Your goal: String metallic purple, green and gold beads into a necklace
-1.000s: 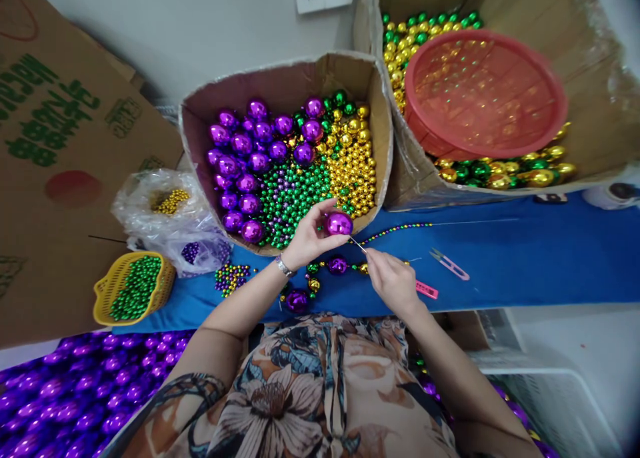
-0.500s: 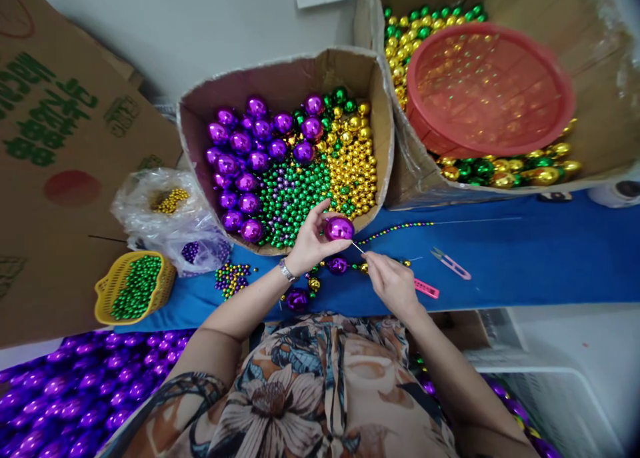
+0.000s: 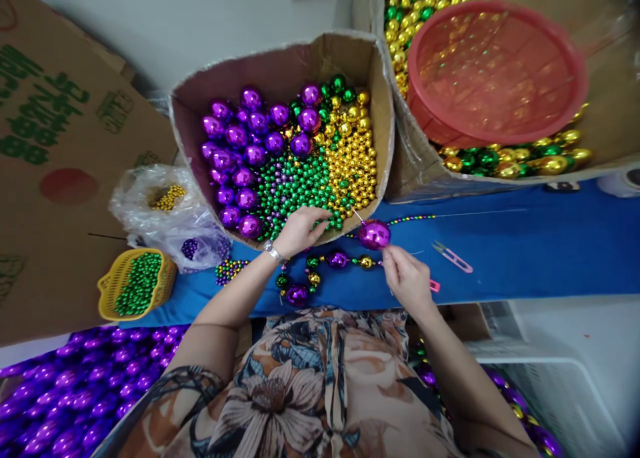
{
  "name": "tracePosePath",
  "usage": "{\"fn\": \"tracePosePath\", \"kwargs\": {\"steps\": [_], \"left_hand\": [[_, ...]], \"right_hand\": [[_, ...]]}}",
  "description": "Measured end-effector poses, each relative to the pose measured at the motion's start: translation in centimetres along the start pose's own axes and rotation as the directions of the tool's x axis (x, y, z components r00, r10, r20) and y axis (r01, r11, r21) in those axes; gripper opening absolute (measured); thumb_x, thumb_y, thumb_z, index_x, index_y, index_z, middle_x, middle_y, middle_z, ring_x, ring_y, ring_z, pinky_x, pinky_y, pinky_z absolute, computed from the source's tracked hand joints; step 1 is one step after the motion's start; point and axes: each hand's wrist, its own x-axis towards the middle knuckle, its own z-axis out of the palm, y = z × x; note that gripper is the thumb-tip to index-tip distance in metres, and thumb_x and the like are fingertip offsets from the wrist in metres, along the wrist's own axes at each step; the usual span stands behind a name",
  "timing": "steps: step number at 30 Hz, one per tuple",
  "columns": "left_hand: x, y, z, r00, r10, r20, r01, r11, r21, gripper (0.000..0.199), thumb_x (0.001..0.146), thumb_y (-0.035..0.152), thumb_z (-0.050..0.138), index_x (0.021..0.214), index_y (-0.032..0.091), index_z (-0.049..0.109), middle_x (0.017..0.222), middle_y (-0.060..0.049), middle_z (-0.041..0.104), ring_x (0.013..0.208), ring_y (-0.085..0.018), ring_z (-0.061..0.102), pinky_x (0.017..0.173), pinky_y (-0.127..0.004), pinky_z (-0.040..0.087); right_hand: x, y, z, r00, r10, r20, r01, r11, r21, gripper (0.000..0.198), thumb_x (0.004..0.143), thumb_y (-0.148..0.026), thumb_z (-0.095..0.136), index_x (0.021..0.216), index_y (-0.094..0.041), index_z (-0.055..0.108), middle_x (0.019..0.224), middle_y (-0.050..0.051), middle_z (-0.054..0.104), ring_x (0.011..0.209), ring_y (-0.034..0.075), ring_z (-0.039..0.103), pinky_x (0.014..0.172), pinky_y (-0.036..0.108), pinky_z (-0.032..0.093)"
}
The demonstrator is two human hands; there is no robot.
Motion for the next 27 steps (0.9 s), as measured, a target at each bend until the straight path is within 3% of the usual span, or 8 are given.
{"fn": "tracePosePath", "kwargs": {"steps": [4, 8, 10, 12, 16, 18, 21, 27], "left_hand": [[0.6, 0.7, 2.4, 0.987, 0.119, 0.11, -0.14, 0.967, 0.213, 0.022, 0.092, 0.023, 0.055, 0.11, 0.021, 0.067, 0.099, -0.009, 0.07, 0.094, -0.024, 0.058, 0.085, -0.039, 0.046], [1.4, 1.0, 3.7, 0.988, 0.106, 0.115, -0.128, 0.971, 0.2, 0.02, 0.093, 0.026, 0.053, 0.102, 0.022, 0.071, 0.088, -0.009, 0.069, 0.093, -0.025, 0.056, 0.083, -0.041, 0.045], [1.6, 0.9, 3.5, 0.998, 0.056, 0.029, -0.057, 0.997, 0.042, 0.02, 0.091, 0.027, 0.057, 0.105, 0.02, 0.07, 0.092, -0.008, 0.07, 0.091, -0.022, 0.058, 0.086, -0.041, 0.046], [1.7, 1.0, 3.0, 0.995, -0.07, -0.067, 0.048, 0.959, -0.28, 0.024, 0.088, 0.032, 0.062, 0.108, 0.019, 0.069, 0.093, -0.006, 0.07, 0.084, -0.018, 0.061, 0.081, -0.037, 0.049], [1.6, 1.5, 1.8, 0.957, -0.29, 0.021, 0.183, 0.544, -0.819, 0.029, 0.082, 0.04, 0.07, 0.105, 0.021, 0.069, 0.08, -0.002, 0.068, 0.068, -0.012, 0.061, 0.063, -0.027, 0.049], [1.5, 1.9, 1.5, 0.942, -0.321, 0.093, 0.221, 0.391, -0.894, 0.03, 0.078, 0.038, 0.074, 0.103, 0.022, 0.07, 0.078, -0.001, 0.068, 0.067, -0.011, 0.061, 0.059, -0.024, 0.048], [1.3, 2.4, 1.3, 0.926, -0.348, 0.149, 0.259, 0.294, -0.92, 0.032, 0.075, 0.037, 0.077, 0.102, 0.021, 0.071, 0.08, -0.001, 0.068, 0.07, -0.01, 0.062, 0.057, -0.022, 0.048], [1.3, 2.7, 1.2, 0.939, -0.333, 0.082, 0.214, 0.384, -0.898, 0.031, 0.075, 0.037, 0.077, 0.101, 0.021, 0.071, 0.075, 0.0, 0.066, 0.067, -0.009, 0.06, 0.058, -0.022, 0.048]], "right_hand": [[0.0, -0.2, 0.3, 1.0, -0.012, -0.003, 0.012, 1.0, -0.012, 0.022, 0.098, -0.025, 0.043, 0.095, -0.02, 0.064, 0.08, 0.005, 0.07, 0.072, 0.016, 0.065, 0.068, 0.026, 0.047], [-0.3, 0.0, 0.3, 1.0, -0.002, 0.0, 0.002, 1.0, -0.016, 0.023, 0.098, -0.026, 0.042, 0.096, -0.02, 0.064, 0.078, 0.005, 0.07, 0.07, 0.016, 0.065, 0.067, 0.026, 0.048], [-0.6, 0.2, 0.3, 1.0, -0.005, 0.001, 0.005, 1.0, -0.021, 0.023, 0.098, -0.026, 0.042, 0.097, -0.02, 0.064, 0.079, 0.005, 0.071, 0.069, 0.016, 0.065, 0.066, 0.026, 0.048], [-1.0, 0.3, 0.3, 1.0, -0.01, 0.014, 0.01, 1.0, -0.029, 0.023, 0.098, -0.026, 0.042, 0.097, -0.02, 0.064, 0.081, 0.005, 0.071, 0.071, 0.016, 0.066, 0.067, 0.026, 0.048], [-1.3, 0.2, 0.5, 0.999, -0.014, 0.036, 0.015, 1.0, -0.028, 0.022, 0.098, -0.026, 0.043, 0.096, -0.021, 0.064, 0.079, 0.005, 0.07, 0.073, 0.016, 0.066, 0.068, 0.026, 0.049], [-1.3, 0.1, 0.5, 0.999, -0.028, 0.037, 0.029, 0.999, -0.024, 0.022, 0.097, -0.024, 0.043, 0.097, -0.02, 0.064, 0.079, 0.005, 0.071, 0.073, 0.017, 0.066, 0.069, 0.027, 0.049], [-1.2, -0.1, 0.5, 0.998, -0.048, 0.041, 0.05, 0.998, -0.034, 0.021, 0.097, -0.022, 0.043, 0.098, -0.02, 0.064, 0.081, 0.006, 0.071, 0.073, 0.017, 0.066, 0.069, 0.027, 0.048], [-1.2, -0.2, 0.1, 0.997, -0.063, 0.044, 0.065, 0.996, -0.053, 0.021, 0.097, -0.021, 0.042, 0.097, -0.02, 0.063, 0.08, 0.005, 0.07, 0.071, 0.016, 0.065, 0.068, 0.026, 0.046]]}}
